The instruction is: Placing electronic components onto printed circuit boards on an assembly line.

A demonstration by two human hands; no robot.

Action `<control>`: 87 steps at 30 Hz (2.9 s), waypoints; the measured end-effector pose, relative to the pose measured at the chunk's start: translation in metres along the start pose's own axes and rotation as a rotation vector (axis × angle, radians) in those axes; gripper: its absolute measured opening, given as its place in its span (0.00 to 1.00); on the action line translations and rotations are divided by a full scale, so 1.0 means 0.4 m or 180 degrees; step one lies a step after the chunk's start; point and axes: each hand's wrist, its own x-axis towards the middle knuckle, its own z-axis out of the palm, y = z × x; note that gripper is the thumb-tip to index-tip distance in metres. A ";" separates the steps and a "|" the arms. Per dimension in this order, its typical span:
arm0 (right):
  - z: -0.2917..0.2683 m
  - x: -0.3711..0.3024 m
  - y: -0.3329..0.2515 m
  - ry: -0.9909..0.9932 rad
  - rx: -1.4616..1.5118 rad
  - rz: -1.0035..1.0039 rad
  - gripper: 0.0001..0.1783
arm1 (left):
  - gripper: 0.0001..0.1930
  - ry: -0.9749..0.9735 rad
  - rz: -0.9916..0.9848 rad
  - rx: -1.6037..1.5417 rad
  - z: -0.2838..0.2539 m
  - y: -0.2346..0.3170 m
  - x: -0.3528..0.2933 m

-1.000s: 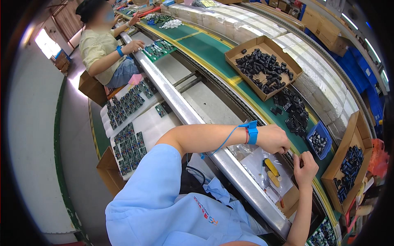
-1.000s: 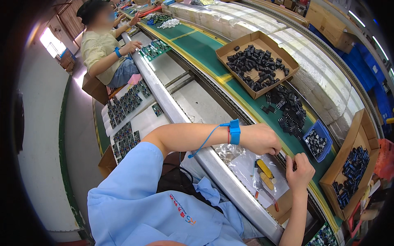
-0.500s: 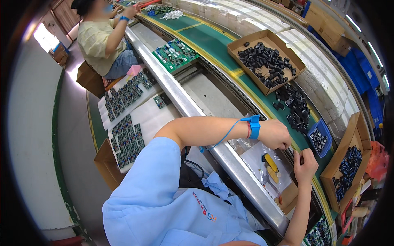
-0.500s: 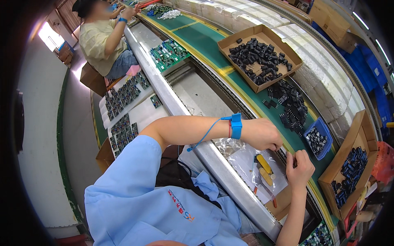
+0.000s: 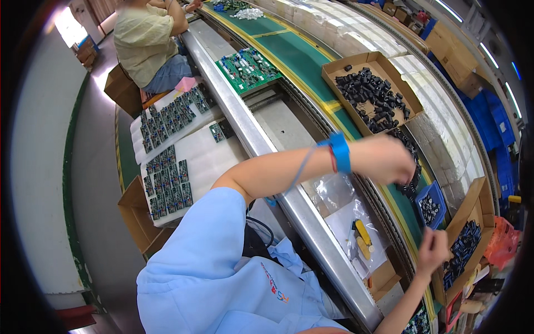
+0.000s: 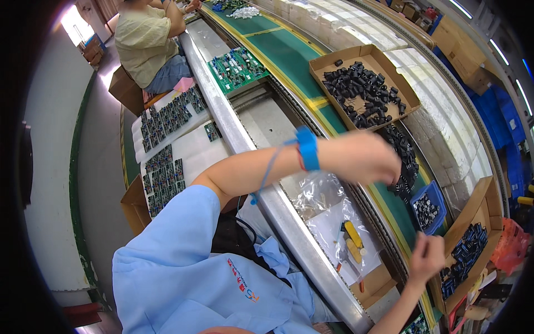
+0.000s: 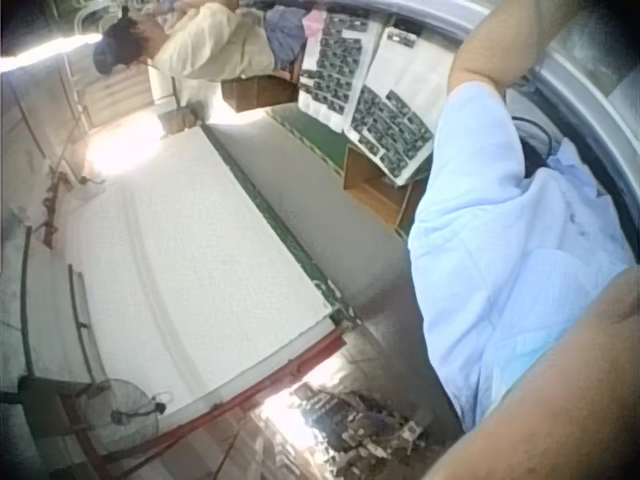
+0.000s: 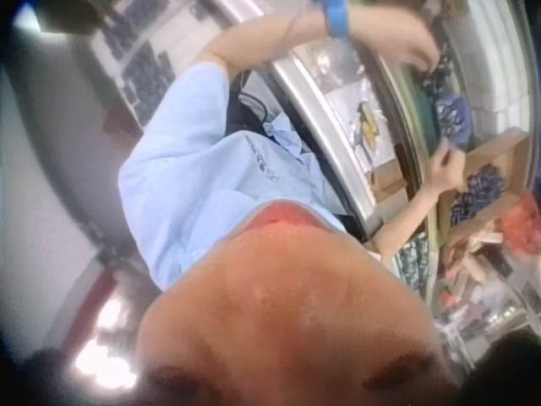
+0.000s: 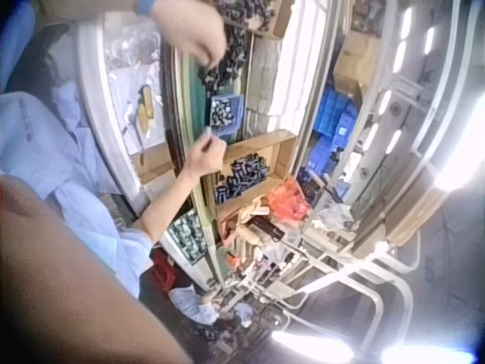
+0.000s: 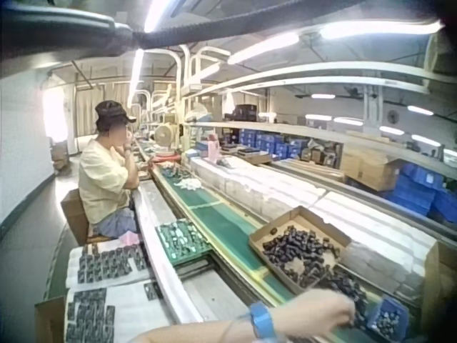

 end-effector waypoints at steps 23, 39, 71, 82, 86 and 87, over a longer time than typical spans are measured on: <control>-0.223 -0.127 0.378 -0.1664 0.0533 0.2632 0.11 | 0.37 0.2258 -0.4437 0.2656 -0.633 -0.600 -0.789; -0.226 -0.103 0.299 -0.1531 0.1394 0.2567 0.18 | 0.21 0.1564 -0.2842 0.2149 -0.394 -0.304 -0.629; -0.246 -0.100 0.303 -0.0678 0.1092 0.3495 0.15 | 0.20 -0.0340 -0.0866 0.1364 -0.030 0.037 -0.042; -0.224 -0.126 0.328 -0.0735 0.0871 0.2595 0.14 | 0.14 0.0105 -0.0987 0.2477 -0.053 -0.318 0.069; -0.223 -0.127 0.334 -0.0636 0.0926 0.2542 0.13 | 0.23 -0.0246 -0.1270 0.1325 -0.060 -0.402 0.063; -0.235 -0.133 0.335 -0.0608 0.0922 0.2566 0.12 | 0.23 -0.0264 -0.1164 0.1180 -0.053 -0.412 0.072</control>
